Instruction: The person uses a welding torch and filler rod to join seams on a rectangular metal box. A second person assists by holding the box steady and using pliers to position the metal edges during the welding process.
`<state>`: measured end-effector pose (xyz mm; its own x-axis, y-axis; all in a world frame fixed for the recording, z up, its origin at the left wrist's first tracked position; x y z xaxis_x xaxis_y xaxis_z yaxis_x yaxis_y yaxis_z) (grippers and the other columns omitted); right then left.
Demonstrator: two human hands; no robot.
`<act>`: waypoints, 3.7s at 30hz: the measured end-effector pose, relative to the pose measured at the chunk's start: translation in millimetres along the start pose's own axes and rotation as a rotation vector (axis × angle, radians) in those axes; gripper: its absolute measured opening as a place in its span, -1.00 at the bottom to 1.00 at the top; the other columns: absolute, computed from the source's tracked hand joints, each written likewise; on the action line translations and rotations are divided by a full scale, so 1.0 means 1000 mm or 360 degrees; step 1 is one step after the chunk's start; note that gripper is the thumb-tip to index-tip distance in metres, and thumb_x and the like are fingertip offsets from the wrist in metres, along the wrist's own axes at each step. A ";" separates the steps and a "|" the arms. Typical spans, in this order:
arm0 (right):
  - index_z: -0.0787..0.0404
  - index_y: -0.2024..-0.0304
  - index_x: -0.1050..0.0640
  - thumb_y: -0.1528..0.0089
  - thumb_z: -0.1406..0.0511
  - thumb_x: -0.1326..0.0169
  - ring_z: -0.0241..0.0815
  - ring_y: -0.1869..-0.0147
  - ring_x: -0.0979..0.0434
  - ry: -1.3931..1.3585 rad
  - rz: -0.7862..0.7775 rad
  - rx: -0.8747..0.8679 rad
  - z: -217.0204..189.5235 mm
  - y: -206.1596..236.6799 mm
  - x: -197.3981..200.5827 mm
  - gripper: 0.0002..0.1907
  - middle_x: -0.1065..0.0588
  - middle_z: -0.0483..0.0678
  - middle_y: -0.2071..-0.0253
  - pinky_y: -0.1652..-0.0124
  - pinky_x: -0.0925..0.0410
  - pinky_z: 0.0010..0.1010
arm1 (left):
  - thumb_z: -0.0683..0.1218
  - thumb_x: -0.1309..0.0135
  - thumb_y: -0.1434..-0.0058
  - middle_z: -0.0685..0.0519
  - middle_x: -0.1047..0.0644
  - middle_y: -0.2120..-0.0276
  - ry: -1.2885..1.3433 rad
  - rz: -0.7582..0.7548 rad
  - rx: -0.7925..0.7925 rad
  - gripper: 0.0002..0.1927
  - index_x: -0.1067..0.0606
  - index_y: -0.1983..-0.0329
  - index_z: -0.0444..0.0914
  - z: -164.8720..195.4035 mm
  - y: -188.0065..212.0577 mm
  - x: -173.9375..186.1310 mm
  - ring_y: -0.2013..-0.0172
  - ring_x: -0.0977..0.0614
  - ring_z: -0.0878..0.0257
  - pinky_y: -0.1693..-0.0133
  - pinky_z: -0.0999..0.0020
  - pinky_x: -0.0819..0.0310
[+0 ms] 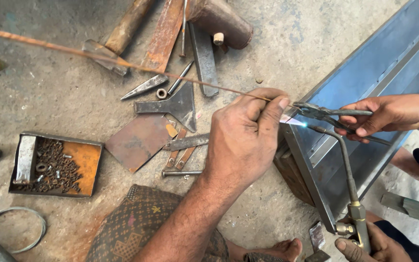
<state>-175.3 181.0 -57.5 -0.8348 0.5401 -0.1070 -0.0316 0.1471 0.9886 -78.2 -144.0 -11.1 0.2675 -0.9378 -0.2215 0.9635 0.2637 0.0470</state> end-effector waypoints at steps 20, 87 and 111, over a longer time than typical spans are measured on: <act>0.30 0.22 -0.48 -0.13 0.38 -0.21 -0.24 0.28 -0.49 0.0221 0.0031 0.0101 0.010 0.018 0.010 -0.78 -0.53 -0.09 0.29 0.26 -0.40 -0.29 | -0.12 -0.10 -0.42 0.01 -0.66 0.31 -0.0193 -0.0005 -0.0018 -0.82 -0.62 0.12 -0.34 0.002 0.005 -0.024 0.34 -0.65 0.36 0.29 0.46 -0.58; 0.24 0.16 -0.54 -0.21 0.35 -0.15 -0.23 0.35 -0.43 0.0702 -0.0005 -0.0073 0.069 0.029 0.019 -0.84 -0.39 -0.12 0.46 0.24 -0.39 -0.35 | -0.11 -0.10 -0.38 0.09 -0.67 0.24 0.0171 -0.0345 0.0421 -0.79 -0.64 0.14 -0.36 -0.045 0.012 -0.071 0.36 -0.69 0.41 0.34 0.50 -0.60; 0.15 0.09 -0.56 -0.21 0.17 -0.10 -0.26 0.10 -0.62 0.0700 -0.0024 -0.0012 0.075 0.028 0.035 -0.71 -0.64 -0.10 0.17 0.13 -0.42 -0.32 | -0.11 -0.10 -0.38 0.10 -0.69 0.36 0.0044 -0.0331 0.0347 -0.81 -0.62 0.05 -0.28 -0.043 0.013 -0.074 0.37 -0.68 0.43 0.33 0.51 -0.60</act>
<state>-164.3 265.9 -41.7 -0.9887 0.1337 -0.0678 -0.0481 0.1451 0.9883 -85.6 -61.6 -36.1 0.0666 -0.9593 -0.2744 0.9786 0.0092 0.2055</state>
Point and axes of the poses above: each hand's wrist, its own y-axis away from the middle knuckle, its own x-axis out of the back of the hand, z = x × y, the point moved 8 cm from there along -y, towards the middle knuckle
